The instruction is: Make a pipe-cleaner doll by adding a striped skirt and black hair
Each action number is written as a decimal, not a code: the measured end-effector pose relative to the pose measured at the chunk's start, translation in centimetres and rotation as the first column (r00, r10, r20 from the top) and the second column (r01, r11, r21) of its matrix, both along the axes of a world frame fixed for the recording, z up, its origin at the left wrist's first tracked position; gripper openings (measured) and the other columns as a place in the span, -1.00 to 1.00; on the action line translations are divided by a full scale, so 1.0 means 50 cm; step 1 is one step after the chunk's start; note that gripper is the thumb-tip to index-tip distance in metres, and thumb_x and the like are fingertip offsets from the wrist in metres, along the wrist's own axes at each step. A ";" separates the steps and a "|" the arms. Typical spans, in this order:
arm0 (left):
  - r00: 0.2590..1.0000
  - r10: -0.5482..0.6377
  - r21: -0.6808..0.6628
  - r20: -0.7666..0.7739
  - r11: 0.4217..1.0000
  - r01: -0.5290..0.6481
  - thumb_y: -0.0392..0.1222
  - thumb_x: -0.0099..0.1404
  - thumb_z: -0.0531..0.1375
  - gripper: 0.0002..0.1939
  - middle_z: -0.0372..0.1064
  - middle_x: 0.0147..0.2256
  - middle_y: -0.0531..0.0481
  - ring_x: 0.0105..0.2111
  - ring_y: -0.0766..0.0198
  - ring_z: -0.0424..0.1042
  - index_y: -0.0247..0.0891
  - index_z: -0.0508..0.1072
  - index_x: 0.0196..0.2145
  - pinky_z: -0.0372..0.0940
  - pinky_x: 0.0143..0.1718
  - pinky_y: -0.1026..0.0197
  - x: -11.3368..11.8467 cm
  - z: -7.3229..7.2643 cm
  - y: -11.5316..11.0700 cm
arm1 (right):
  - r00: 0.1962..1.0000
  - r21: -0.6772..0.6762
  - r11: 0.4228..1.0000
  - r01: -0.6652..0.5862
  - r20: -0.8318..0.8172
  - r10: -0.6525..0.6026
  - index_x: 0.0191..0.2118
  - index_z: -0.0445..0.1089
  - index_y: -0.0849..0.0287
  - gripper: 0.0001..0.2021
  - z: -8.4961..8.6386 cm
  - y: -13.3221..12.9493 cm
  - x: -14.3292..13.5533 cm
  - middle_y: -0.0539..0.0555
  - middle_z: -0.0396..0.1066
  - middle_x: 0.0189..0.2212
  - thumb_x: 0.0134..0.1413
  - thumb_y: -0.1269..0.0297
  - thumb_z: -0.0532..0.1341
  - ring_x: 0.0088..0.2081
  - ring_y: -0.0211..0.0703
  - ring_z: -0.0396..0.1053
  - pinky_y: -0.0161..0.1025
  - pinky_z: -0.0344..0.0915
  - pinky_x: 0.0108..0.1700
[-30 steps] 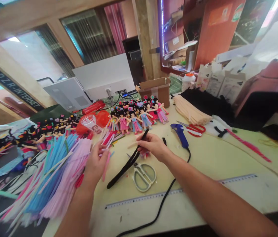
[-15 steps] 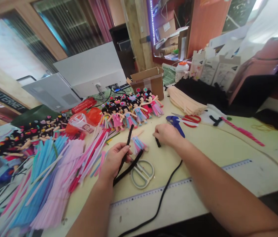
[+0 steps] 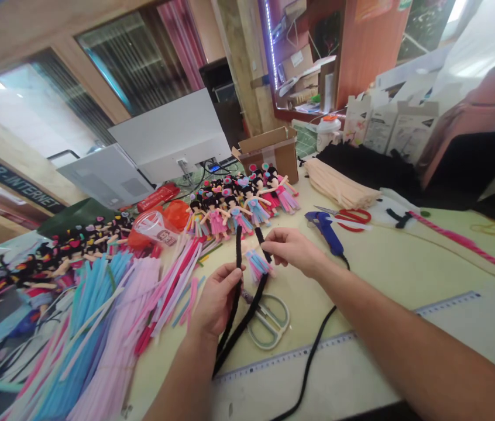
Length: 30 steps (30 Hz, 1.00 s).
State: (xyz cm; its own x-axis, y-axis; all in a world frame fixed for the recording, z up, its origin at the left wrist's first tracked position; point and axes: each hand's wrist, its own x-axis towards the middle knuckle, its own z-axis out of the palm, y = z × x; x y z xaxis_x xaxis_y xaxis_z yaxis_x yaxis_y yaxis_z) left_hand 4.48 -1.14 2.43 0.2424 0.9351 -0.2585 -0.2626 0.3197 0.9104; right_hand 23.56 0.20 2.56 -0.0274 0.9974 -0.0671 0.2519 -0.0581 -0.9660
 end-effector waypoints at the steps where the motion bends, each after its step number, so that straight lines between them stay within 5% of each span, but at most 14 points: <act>1: 1.000 -0.013 0.007 -0.010 1.000 0.013 -0.11 -0.14 0.43 -0.68 0.39 -0.54 0.07 -0.52 0.41 0.34 -0.32 0.51 -0.43 0.22 -0.47 0.36 0.002 -0.002 -0.002 | 0.979 -0.010 1.000 -0.011 -0.205 0.008 -0.47 0.27 0.15 -0.76 0.002 -0.005 -0.009 -0.09 0.29 -0.68 -0.09 0.09 0.25 -0.62 -0.33 0.24 -0.37 0.13 -0.57; 5: 0.993 -0.065 0.036 -0.098 0.997 0.069 -0.04 -0.09 0.41 -0.66 0.42 -0.50 0.04 -0.54 0.41 0.31 -0.33 0.50 -0.43 0.15 -0.52 0.35 0.006 -0.017 -0.007 | 0.854 -0.072 0.997 -0.041 -0.520 -0.003 -0.47 0.27 0.17 -0.65 0.000 -0.021 -0.041 -0.08 0.36 -0.63 -0.29 0.09 0.39 -0.60 -0.34 0.31 -0.41 0.16 -0.58; 18: 0.973 -0.088 0.179 -0.213 0.976 0.127 -0.13 0.07 0.31 -0.76 0.48 -0.39 -0.02 -0.46 0.37 0.35 -0.31 0.51 -0.32 0.20 -0.42 0.32 0.017 0.004 -0.022 | 0.726 -0.082 0.994 -0.074 -0.688 -0.003 -0.45 0.24 0.18 -0.65 -0.003 -0.029 -0.055 -0.09 0.38 -0.60 -0.25 0.16 0.42 -0.61 -0.38 0.30 -0.40 0.24 -0.55; 24: 0.964 -0.136 0.160 -0.229 0.971 0.175 -0.06 0.14 0.24 -0.76 0.34 -0.50 0.11 -0.66 0.46 0.24 -0.28 0.37 -0.34 0.11 -0.60 0.35 0.016 -0.005 -0.023 | 0.766 -0.043 0.999 -0.007 -0.643 -0.023 -0.31 0.27 0.16 -0.68 -0.001 -0.033 -0.065 -0.12 0.34 -0.55 -0.23 0.30 0.36 -0.59 -0.37 0.30 -0.41 0.22 -0.59; 30: 0.941 -0.133 0.206 -0.312 0.957 0.204 0.00 0.19 0.20 -0.74 0.25 -0.58 0.15 -0.70 0.50 0.14 -0.28 0.34 -0.39 0.03 -0.65 0.38 0.015 -0.006 -0.023 | 0.851 0.075 0.997 0.020 -0.525 0.023 0.11 0.18 0.04 -0.39 0.002 -0.036 -0.068 -0.16 0.29 -0.50 -0.16 0.38 0.23 -0.60 -0.38 0.30 -0.40 0.23 -0.59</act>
State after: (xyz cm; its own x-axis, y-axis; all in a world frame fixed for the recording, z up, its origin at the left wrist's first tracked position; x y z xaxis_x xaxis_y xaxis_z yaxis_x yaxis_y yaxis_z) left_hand 5.21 -2.30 2.15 0.3483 0.9293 -0.1227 0.0651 0.1066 0.9922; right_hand 20.16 -1.62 2.67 -0.0388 0.9987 0.0327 -0.2944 0.0198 -0.9555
